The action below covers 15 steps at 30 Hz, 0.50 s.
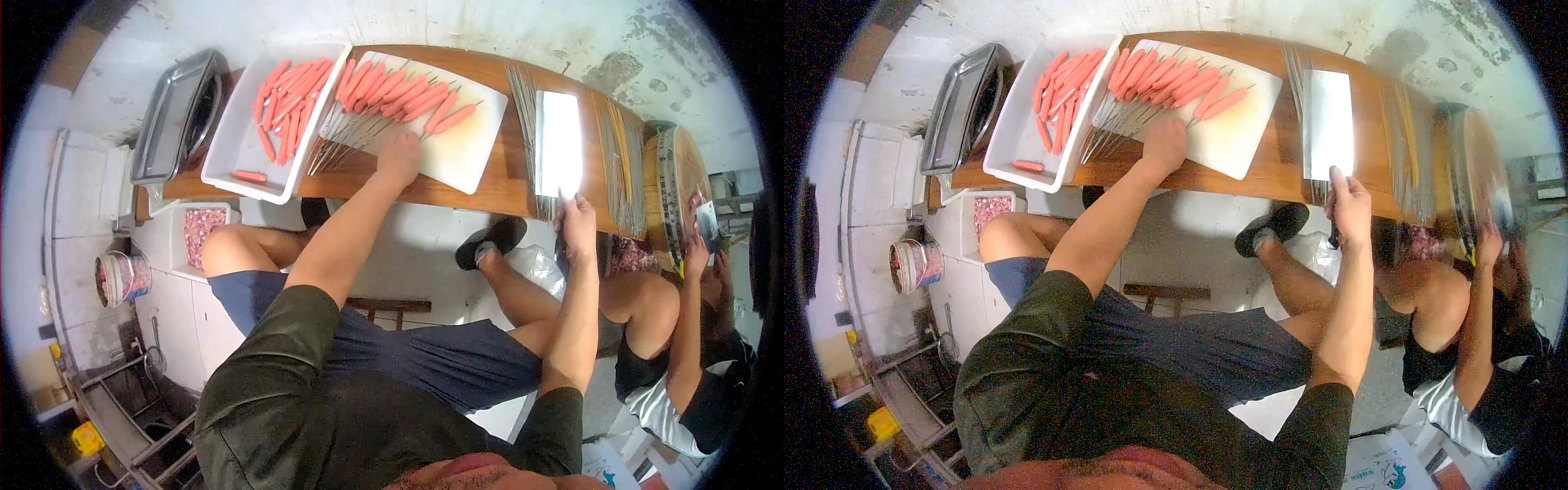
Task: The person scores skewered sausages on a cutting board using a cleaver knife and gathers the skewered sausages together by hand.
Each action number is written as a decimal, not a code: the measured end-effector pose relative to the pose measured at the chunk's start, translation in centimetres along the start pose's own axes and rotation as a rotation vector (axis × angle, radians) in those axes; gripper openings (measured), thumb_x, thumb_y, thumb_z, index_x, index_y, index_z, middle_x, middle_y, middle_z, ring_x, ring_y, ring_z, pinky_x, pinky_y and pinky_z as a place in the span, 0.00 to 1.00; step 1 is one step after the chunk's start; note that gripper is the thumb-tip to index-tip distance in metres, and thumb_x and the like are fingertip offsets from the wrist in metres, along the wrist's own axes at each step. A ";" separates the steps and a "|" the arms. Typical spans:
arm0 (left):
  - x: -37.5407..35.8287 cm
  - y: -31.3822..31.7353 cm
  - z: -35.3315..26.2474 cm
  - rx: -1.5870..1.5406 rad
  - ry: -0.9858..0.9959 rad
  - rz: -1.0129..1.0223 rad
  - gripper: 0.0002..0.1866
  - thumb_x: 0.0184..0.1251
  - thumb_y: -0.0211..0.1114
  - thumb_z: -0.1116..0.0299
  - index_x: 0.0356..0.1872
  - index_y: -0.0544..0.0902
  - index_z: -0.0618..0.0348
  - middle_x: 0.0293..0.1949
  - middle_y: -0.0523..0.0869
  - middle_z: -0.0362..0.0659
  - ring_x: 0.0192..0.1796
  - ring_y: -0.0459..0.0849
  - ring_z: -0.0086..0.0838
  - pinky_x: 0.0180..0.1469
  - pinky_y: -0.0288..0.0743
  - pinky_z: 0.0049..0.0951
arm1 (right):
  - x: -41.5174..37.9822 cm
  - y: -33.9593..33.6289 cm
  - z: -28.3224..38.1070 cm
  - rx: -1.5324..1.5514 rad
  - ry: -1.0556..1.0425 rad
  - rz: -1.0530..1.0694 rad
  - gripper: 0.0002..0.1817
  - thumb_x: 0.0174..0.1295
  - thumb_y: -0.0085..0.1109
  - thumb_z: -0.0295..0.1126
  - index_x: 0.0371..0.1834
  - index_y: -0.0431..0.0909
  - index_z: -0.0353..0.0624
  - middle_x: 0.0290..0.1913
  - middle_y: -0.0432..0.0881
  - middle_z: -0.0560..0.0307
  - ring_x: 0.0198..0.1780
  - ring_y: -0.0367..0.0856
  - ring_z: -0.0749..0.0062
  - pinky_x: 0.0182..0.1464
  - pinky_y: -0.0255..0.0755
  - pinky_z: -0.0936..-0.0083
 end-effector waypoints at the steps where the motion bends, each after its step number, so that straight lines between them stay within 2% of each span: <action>1: -0.6 -0.8 -0.2 -0.115 -0.042 0.010 0.12 0.68 0.58 0.68 0.49 0.75 0.59 0.57 0.80 0.56 0.58 0.81 0.45 0.58 0.73 0.54 | 0.0 0.3 0.1 -0.008 -0.001 0.007 0.19 0.69 0.59 0.46 0.27 0.74 0.42 0.17 0.71 0.65 0.16 0.67 0.81 0.19 0.59 0.81; 2: -1.1 -0.8 -0.2 -0.231 -0.085 0.022 0.10 0.68 0.57 0.69 0.47 0.75 0.61 0.55 0.81 0.58 0.57 0.81 0.44 0.58 0.74 0.48 | 0.0 0.6 0.3 -0.018 -0.001 0.014 0.19 0.70 0.59 0.46 0.27 0.75 0.42 0.18 0.72 0.65 0.16 0.67 0.81 0.19 0.59 0.81; 5: -3.9 1.8 -0.1 -0.592 -0.077 0.030 0.13 0.73 0.52 0.64 0.40 0.75 0.67 0.29 0.84 0.51 0.30 0.85 0.41 0.37 0.78 0.44 | -0.9 1.5 -0.4 -0.078 0.032 0.027 0.20 0.70 0.59 0.46 0.26 0.73 0.42 0.18 0.70 0.66 0.16 0.65 0.83 0.18 0.58 0.80; 8: -5.8 1.9 -0.8 -0.910 -0.174 0.190 0.13 0.72 0.55 0.63 0.40 0.76 0.66 0.24 0.82 0.45 0.24 0.80 0.31 0.30 0.75 0.35 | -0.6 3.0 -0.6 -0.147 0.029 0.065 0.21 0.68 0.61 0.45 0.23 0.72 0.43 0.17 0.70 0.66 0.16 0.65 0.83 0.18 0.58 0.80; 11: -6.4 3.3 0.3 -1.133 -0.252 0.244 0.12 0.71 0.57 0.62 0.36 0.76 0.63 0.24 0.80 0.40 0.22 0.76 0.25 0.26 0.71 0.28 | -0.5 4.9 -2.5 -0.211 0.021 0.129 0.22 0.67 0.62 0.46 0.23 0.73 0.41 0.16 0.70 0.65 0.16 0.68 0.81 0.20 0.61 0.79; 13: -7.3 3.3 0.4 -1.140 -0.273 0.272 0.11 0.70 0.58 0.63 0.33 0.77 0.62 0.23 0.78 0.38 0.21 0.74 0.24 0.24 0.68 0.27 | -0.4 5.8 -3.5 -0.341 0.062 0.163 0.22 0.67 0.62 0.47 0.26 0.78 0.36 0.19 0.76 0.60 0.19 0.73 0.76 0.25 0.68 0.75; 15: -7.6 3.8 0.2 -1.228 -0.292 0.333 0.11 0.70 0.58 0.64 0.32 0.77 0.60 0.22 0.77 0.37 0.20 0.73 0.23 0.23 0.66 0.26 | 0.6 7.1 -3.6 -0.504 -0.063 0.162 0.24 0.66 0.61 0.48 0.30 0.80 0.33 0.22 0.80 0.55 0.23 0.77 0.71 0.30 0.72 0.72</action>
Point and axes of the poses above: each hand's wrist, its own x-axis towards the middle knuckle, its own y-axis out of the palm, z = x × y, the point moved 8 cm from there along x, towards the middle knuckle
